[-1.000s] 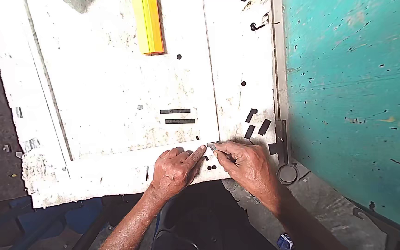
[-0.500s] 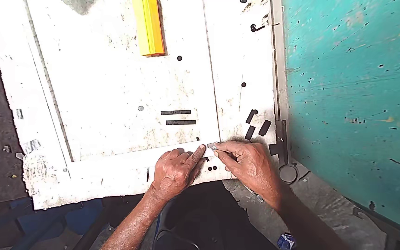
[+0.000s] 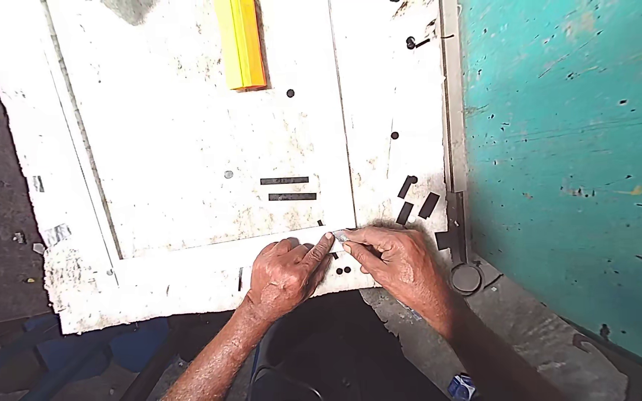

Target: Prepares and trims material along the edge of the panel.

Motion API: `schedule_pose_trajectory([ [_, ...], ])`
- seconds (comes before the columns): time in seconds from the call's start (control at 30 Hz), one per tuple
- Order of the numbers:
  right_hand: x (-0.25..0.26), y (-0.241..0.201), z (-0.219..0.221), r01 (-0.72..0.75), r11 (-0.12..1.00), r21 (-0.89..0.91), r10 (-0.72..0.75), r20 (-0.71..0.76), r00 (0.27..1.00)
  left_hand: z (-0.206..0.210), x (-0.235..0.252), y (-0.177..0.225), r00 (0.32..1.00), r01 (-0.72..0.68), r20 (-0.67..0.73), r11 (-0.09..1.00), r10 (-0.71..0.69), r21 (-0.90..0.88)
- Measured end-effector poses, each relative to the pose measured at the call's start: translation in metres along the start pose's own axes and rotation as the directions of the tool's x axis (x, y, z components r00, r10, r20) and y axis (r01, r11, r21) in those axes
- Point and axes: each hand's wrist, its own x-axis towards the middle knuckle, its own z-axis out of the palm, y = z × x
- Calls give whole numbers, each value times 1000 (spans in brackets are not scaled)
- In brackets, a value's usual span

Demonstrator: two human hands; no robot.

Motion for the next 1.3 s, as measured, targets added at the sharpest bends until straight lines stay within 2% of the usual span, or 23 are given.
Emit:
schedule_pose_trajectory([
  [0.3, -6, 2, 3, -57, 971, 230, 46, 53, 998, -1, -5, -2, 999, -28, -18, 999, 27, -17],
  [0.6, -11, -3, 8, -61, 932, 357, 41, 64, 997, -6, -13, -7, 997, -51, -68, 990, 42, -131],
  [0.9, -14, -13, 14, -38, 894, 447, -3, 91, 996, -13, -32, -10, 995, -10, -99, 968, -15, -252],
  [1.0, -16, -19, 17, -26, 882, 470, -28, 107, 994, -15, -38, -7, 978, 34, -184, 948, -96, -316],
  [1.1, -17, -25, 21, -35, 867, 497, -34, 128, 991, -19, -41, -6, 961, 88, -211, 924, -177, -372],
  [1.3, -19, -29, 23, -53, 845, 532, -25, 139, 990, -15, -29, -12, 953, 63, -245, 908, -178, -415],
])
